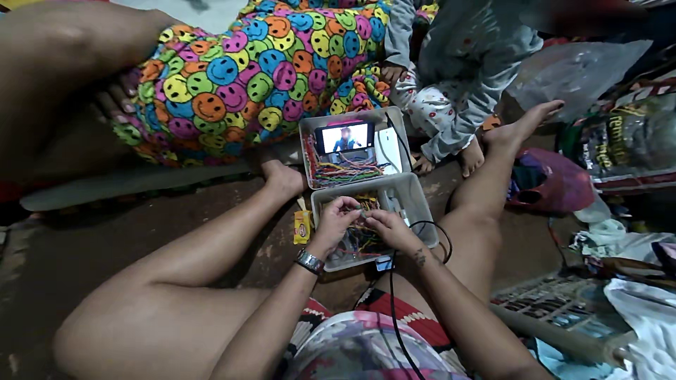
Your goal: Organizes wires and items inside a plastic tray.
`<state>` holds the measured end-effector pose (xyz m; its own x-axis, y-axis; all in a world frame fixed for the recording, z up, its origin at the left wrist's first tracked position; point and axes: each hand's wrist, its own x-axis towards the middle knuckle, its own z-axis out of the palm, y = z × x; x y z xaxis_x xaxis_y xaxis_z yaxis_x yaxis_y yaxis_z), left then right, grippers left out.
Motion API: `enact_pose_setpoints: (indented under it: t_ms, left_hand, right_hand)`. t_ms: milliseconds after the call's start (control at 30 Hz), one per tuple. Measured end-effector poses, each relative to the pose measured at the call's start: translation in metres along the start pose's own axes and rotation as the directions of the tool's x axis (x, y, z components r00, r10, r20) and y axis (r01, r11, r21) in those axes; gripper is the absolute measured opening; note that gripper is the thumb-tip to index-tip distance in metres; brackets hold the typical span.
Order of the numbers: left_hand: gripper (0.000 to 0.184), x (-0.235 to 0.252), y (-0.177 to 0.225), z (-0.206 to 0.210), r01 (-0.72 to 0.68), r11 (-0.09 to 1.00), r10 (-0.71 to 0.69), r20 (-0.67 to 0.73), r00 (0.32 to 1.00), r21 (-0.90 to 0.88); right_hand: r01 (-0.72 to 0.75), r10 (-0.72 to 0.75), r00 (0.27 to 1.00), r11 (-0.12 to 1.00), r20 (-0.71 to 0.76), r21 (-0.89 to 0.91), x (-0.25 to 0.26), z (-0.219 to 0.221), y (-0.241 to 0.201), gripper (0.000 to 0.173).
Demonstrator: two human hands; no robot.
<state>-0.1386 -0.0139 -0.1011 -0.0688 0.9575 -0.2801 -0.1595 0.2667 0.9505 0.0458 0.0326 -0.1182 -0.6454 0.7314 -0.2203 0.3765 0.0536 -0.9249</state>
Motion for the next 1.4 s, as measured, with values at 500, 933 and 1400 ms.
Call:
enact_pose_setpoints:
  t_ms: [500, 933, 1400]
  left_hand:
    - [0.021, -0.002, 0.002, 0.008, 0.046, 0.997, -0.041, -0.093, 0.995, 0.056]
    - [0.020, -0.002, -0.002, 0.005, 0.021, 1.000, -0.020, -0.041, 0.999, 0.006]
    - [0.013, -0.006, -0.008, 0.004, -0.040, 0.992, 0.023, 0.137, 0.990, 0.116]
  right_hand:
    - [-0.126, 0.118, 0.986, 0.990, -0.121, -0.069, 0.005, 0.014, -0.006, 0.026]
    - [0.021, -0.009, 0.995, 0.993, -0.100, 0.119, 0.001, 0.008, 0.004, 0.023]
    - [-0.114, 0.123, 0.992, 0.956, -0.016, 0.270, 0.002, 0.004, 0.005, 0.013]
